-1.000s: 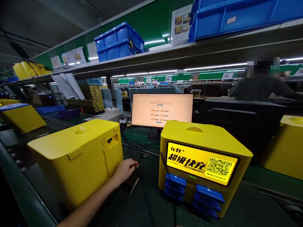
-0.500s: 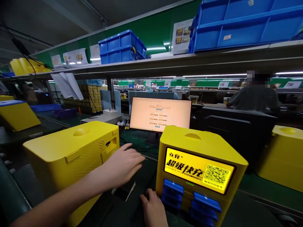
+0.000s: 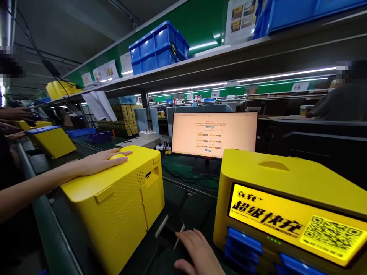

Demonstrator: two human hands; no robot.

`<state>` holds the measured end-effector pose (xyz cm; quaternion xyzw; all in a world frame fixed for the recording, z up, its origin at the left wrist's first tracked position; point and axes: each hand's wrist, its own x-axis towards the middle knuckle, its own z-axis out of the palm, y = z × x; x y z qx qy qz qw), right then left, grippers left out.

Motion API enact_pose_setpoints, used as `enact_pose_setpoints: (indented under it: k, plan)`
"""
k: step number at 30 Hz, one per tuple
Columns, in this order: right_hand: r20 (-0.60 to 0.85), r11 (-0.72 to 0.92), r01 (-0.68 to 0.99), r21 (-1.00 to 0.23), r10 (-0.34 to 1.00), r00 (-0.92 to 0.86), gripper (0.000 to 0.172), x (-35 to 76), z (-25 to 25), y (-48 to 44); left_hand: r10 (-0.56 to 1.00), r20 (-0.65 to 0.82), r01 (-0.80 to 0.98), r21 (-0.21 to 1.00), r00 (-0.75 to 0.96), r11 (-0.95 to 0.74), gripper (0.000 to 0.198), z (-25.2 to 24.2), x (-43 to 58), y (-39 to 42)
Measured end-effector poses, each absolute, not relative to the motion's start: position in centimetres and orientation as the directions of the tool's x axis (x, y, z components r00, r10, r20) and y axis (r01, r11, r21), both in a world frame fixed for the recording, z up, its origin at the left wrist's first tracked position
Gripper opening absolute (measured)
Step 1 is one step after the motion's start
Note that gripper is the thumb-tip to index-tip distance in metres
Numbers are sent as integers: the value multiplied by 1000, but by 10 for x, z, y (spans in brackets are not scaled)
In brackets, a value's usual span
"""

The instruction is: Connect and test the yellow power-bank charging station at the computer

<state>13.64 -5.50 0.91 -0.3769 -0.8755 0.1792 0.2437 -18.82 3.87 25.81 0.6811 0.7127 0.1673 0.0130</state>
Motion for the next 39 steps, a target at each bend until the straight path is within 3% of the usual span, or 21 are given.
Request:
enact_pose_setpoints:
  k: [1,3,6,9,13,16,19,29,35,39]
  plan:
    - [252,649,567,-507,741,-623,45,144,9,-53,989,144,973,231,-19,-15,42,257,-190,39]
    - [169,657,565,-499,713,-680,33,156,5,-51,995,30,977,190,94,-98,45,258,-193,41]
    - [176,685,574,-450,697,-695,14,158,-5,-46,969,38,949,198,244,-246,46,259,-196,52]
    - [336,662,567,-489,743,-578,16,140,-9,-29,938,49,911,225,343,-345,45,258,-193,66]
    - [614,639,486,-596,753,-237,27,102,24,11,933,45,909,210,358,-359,45,257,-188,74]
    - [764,732,498,-464,616,-194,30,78,66,33,937,41,917,197,347,-348,43,257,-188,74]
    - [821,758,546,-356,533,-205,35,61,96,41,946,31,926,196,324,-324,42,256,-188,73]
    - [817,688,653,-318,548,-179,26,40,109,34,930,55,905,214,365,-367,54,256,-186,72]
    - [750,512,836,-198,629,-207,12,27,119,40,937,76,914,208,340,-349,52,253,-185,76]
    - [708,478,861,-175,669,-227,14,25,127,57,956,95,943,163,278,-290,47,253,-179,78]
